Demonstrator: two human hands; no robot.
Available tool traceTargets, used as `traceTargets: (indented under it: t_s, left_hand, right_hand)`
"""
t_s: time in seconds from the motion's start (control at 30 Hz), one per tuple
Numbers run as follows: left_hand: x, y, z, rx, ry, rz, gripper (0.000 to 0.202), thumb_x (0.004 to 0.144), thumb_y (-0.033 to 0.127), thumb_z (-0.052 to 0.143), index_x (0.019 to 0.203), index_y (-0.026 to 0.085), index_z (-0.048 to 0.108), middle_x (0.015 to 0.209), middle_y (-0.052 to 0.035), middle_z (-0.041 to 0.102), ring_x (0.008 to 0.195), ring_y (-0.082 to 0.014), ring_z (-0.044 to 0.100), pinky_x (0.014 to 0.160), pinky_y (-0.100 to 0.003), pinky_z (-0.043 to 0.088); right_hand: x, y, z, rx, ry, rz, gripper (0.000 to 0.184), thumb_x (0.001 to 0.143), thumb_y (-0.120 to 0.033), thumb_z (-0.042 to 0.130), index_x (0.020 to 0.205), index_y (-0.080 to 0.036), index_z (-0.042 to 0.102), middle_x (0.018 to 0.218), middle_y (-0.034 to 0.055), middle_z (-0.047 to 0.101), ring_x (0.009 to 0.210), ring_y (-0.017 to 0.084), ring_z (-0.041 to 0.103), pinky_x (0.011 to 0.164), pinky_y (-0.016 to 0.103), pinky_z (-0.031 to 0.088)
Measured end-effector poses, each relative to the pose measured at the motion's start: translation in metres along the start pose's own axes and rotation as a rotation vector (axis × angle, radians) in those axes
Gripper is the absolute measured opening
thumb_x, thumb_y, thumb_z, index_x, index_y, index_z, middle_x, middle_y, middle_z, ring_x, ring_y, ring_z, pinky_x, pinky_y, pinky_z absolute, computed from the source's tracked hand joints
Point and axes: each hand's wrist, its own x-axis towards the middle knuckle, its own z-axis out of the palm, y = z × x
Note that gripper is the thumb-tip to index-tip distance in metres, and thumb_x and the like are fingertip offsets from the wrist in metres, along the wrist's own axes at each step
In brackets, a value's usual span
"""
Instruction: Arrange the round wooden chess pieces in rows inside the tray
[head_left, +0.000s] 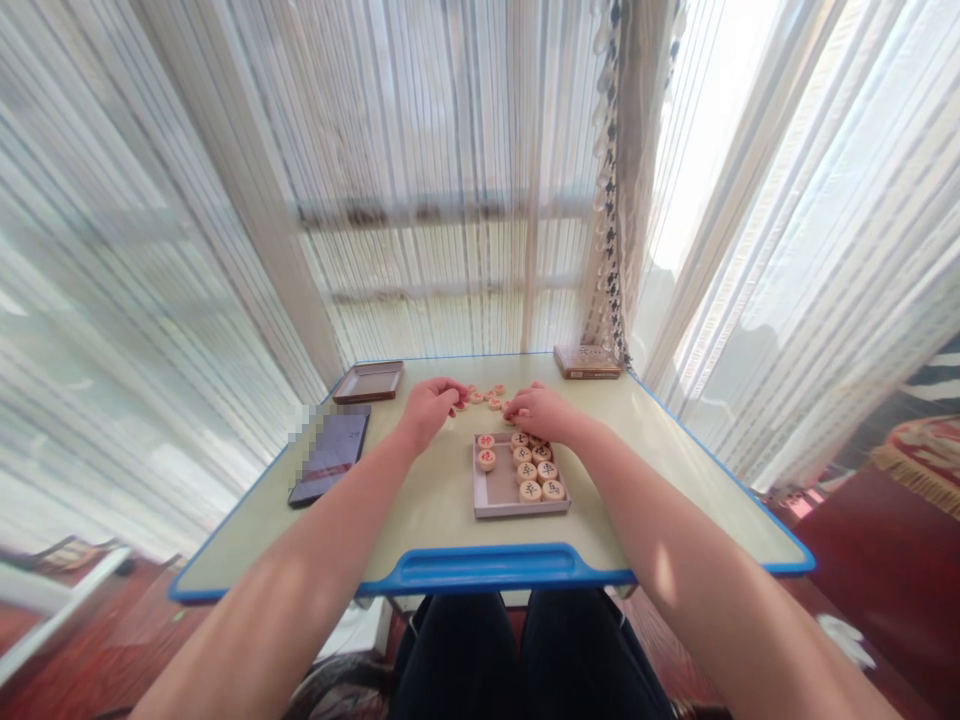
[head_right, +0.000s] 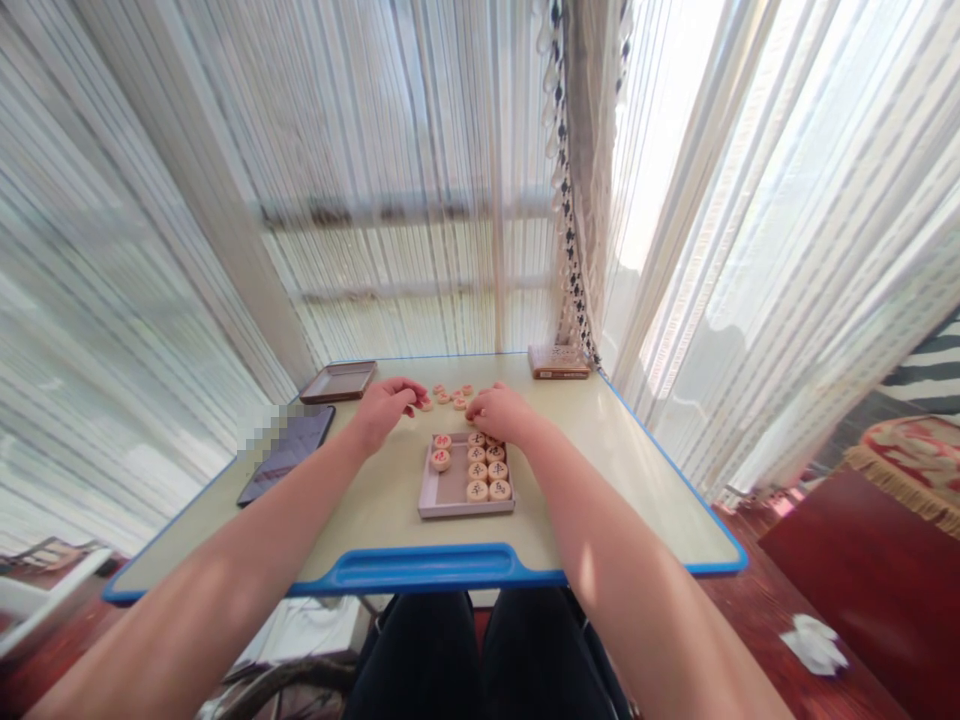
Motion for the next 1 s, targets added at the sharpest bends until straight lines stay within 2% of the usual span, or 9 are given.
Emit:
traceTargets:
  t_s: [0.2,0.33,0.43,0.53,0.63,0.73,0.83,1.0]
  left_hand:
    - [0.000,-0.002,0.002,0.026,-0.029,-0.007,0.017,0.060,0.016,0.048,0.068,0.014,0.062,0.067,-0.0038,0.065,0.058,-0.0114,0.055,0.050,-0.022,0.041]
    - [0.000,-0.002,0.001,0.049,-0.028,-0.008,0.017,0.060,0.016,0.048,0.068,0.014,0.063,0.066,-0.0032,0.065,0.058,-0.0118,0.055,0.052,-0.023,0.042]
    - [-0.002,-0.001,0.002,0.085,-0.050,-0.014,0.016,0.061,0.015,0.048,0.067,0.015,0.063,0.067,-0.0030,0.065,0.059,-0.0121,0.055,0.052,-0.023,0.042]
    - [-0.005,0.000,0.003,0.121,-0.103,-0.009,0.015,0.064,0.018,0.053,0.073,0.015,0.065,0.074,-0.0037,0.067,0.064,-0.0128,0.056,0.054,-0.024,0.042]
    - [-0.008,0.003,0.004,0.153,-0.185,0.027,0.022,0.066,0.029,0.061,0.084,0.016,0.068,0.084,-0.0053,0.068,0.069,-0.0135,0.056,0.057,-0.024,0.043]
    - [-0.012,0.006,0.005,0.178,-0.274,0.043,0.029,0.068,0.037,0.064,0.087,0.017,0.070,0.080,-0.0054,0.068,0.067,-0.0133,0.055,0.056,-0.024,0.042]
    - [-0.015,0.009,0.005,0.147,-0.334,0.041,0.028,0.069,0.039,0.064,0.084,0.016,0.071,0.074,-0.0054,0.067,0.064,-0.0130,0.054,0.053,-0.024,0.040]
    - [-0.015,0.015,0.004,-0.010,-0.369,0.002,0.030,0.066,0.035,0.068,0.089,0.015,0.070,0.083,-0.0068,0.067,0.064,-0.0116,0.054,0.058,-0.025,0.043]
  right_hand:
    - [-0.002,0.001,0.001,0.025,0.055,0.010,0.018,0.074,-0.025,0.056,0.085,-0.023,0.070,0.087,0.0034,0.068,0.087,0.021,0.053,0.081,0.032,0.039]
    - [0.000,0.004,0.006,0.040,0.043,0.028,0.014,0.073,-0.029,0.059,0.078,-0.023,0.070,0.073,0.0018,0.068,0.082,0.021,0.054,0.075,0.031,0.041]
    - [0.001,0.004,0.006,0.056,0.092,0.050,0.014,0.071,-0.030,0.061,0.078,-0.022,0.070,0.077,0.0028,0.069,0.083,0.022,0.053,0.073,0.031,0.041]
    - [-0.001,-0.002,0.002,0.096,0.181,0.041,0.015,0.071,-0.030,0.060,0.079,-0.020,0.069,0.082,0.0032,0.069,0.085,0.021,0.053,0.075,0.031,0.041]
    - [-0.004,-0.011,-0.004,0.131,0.286,-0.012,0.019,0.073,-0.031,0.059,0.084,-0.020,0.068,0.082,0.0030,0.068,0.083,0.019,0.052,0.077,0.030,0.040]
    - [-0.010,-0.021,-0.009,0.158,0.368,-0.085,0.022,0.073,-0.031,0.060,0.090,-0.019,0.067,0.082,0.0029,0.067,0.083,0.018,0.051,0.077,0.029,0.040]
    - [-0.014,-0.028,-0.011,0.165,0.397,-0.147,0.018,0.073,-0.028,0.061,0.086,-0.019,0.067,0.081,0.0032,0.066,0.084,0.017,0.051,0.076,0.028,0.040]
    - [-0.016,-0.032,-0.011,0.189,0.422,-0.143,0.017,0.075,-0.032,0.061,0.085,-0.020,0.067,0.081,0.0038,0.065,0.085,0.018,0.051,0.076,0.030,0.040]
